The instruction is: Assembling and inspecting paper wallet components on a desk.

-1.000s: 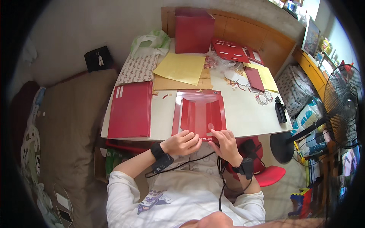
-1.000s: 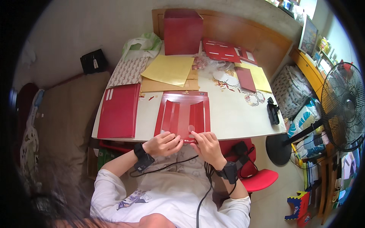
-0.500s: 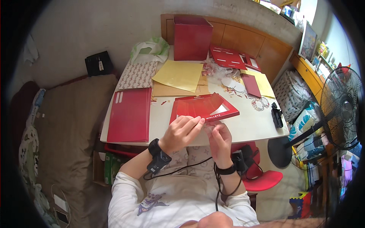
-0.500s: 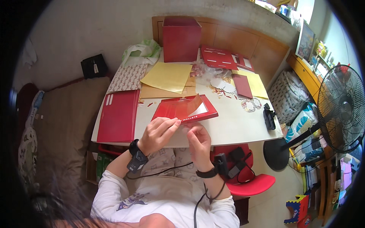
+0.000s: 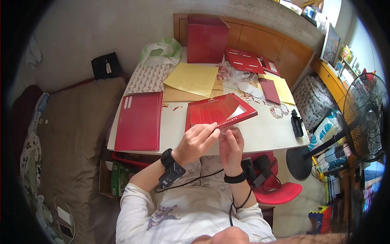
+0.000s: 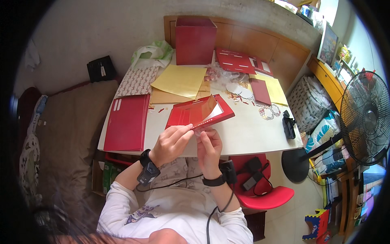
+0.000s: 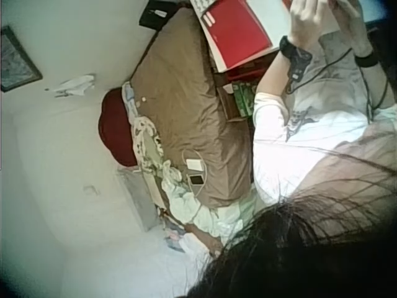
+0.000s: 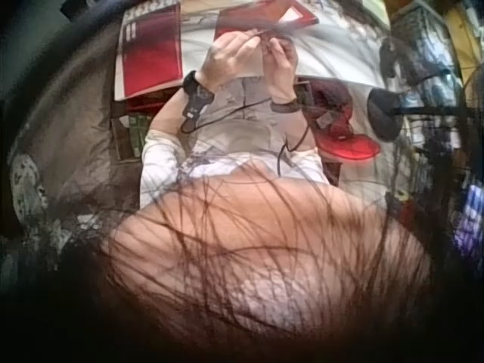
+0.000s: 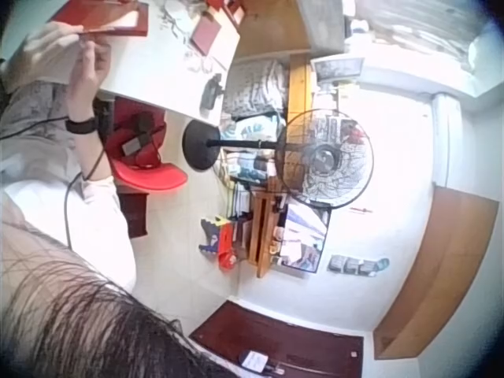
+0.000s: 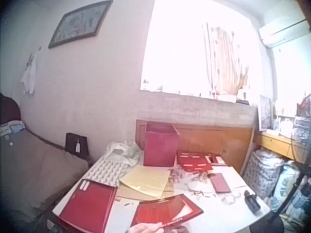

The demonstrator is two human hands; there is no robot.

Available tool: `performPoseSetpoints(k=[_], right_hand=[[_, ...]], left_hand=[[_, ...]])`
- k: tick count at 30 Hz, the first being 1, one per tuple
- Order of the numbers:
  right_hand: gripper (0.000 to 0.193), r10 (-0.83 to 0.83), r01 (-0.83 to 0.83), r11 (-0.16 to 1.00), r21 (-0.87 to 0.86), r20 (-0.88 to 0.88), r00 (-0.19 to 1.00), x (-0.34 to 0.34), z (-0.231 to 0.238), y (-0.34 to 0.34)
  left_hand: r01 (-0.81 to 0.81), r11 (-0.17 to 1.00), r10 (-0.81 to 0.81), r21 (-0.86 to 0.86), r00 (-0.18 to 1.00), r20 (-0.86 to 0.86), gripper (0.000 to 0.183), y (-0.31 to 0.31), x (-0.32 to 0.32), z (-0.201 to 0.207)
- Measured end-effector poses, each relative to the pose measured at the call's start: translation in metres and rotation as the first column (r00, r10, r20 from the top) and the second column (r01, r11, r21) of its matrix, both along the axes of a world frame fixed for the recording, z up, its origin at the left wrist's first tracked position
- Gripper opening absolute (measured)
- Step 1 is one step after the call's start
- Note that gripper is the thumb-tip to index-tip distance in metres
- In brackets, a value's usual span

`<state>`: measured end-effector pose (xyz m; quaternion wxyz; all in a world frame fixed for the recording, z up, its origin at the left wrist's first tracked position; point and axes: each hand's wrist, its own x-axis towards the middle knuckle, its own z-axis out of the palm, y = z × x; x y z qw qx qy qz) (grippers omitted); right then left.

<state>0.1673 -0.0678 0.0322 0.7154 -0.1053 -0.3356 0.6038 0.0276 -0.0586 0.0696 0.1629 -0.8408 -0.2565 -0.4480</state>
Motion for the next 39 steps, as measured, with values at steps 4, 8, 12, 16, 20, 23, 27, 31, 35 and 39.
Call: performPoseSetpoints(k=[4, 8, 12, 16, 20, 23, 27, 31, 35, 39], right_hand=[[0.005, -0.001, 0.0, 1.0, -0.026, -0.018, 1.0, -0.0007, -0.005, 0.0011], [0.005, -0.003, 0.001, 0.999, -0.043, -0.034, 0.999, -0.0035, -0.0037, 0.0008], [0.005, -0.004, 0.003, 0.999, -0.048, -0.035, 0.999, -0.0033, -0.0035, 0.0002], [0.005, 0.02, -0.02, 1.0, -0.012, -0.033, 0.999, -0.004, -0.0009, -0.0026], [0.004, 0.035, -0.033, 0.998, 0.052, -0.04, 0.999, -0.0031, -0.0039, -0.0027], [0.004, 0.026, -0.026, 0.999, 0.043, -0.007, 1.0, -0.0049, -0.0017, -0.0021], [0.004, 0.028, -0.028, 0.999, 0.04, -0.006, 1.0, -0.0045, -0.0066, 0.0007], [0.003, 0.034, -0.033, 0.999, 0.031, -0.027, 0.999, -0.0073, -0.0032, 0.0007], [0.003, 0.015, -0.015, 1.0, -0.001, -0.035, 0.999, -0.0093, -0.0029, 0.0017], [0.003, 0.035, -0.035, 0.999, 0.0, -0.034, 0.999, -0.0087, -0.0042, 0.0029]], left_hand=[[0.013, 1.0, -0.013, 0.01, 1.0, 0.013, 0.025, -0.0009, 0.0022, 0.0047], [-0.03, 0.999, 0.031, 0.03, 0.999, -0.029, 0.028, -0.0002, 0.0008, 0.002], [-0.035, 0.999, 0.036, 0.027, 0.999, -0.03, 0.029, -0.001, 0.001, 0.0032], [-0.014, 1.0, 0.014, 0.012, 1.0, -0.001, 0.029, -0.0009, 0.0013, 0.0049], [-0.004, 1.0, 0.004, 0.009, 1.0, 0.022, 0.027, 0.001, 0.0017, 0.0045], [-0.029, 0.999, 0.029, 0.015, 1.0, 0.0, 0.024, 0.0029, 0.0001, 0.0003], [-0.012, 1.0, 0.012, 0.011, 1.0, 0.008, 0.023, 0.0033, 0.0005, 0.0002], [-0.01, 1.0, 0.01, 0.001, 1.0, 0.016, 0.022, 0.003, 0.0001, 0.0008], [-0.007, 1.0, 0.007, -0.002, 1.0, 0.019, 0.022, 0.0033, -0.0002, 0.0011], [0.022, 1.0, -0.022, -0.006, 0.999, 0.049, 0.02, 0.0038, 0.001, 0.0026]])
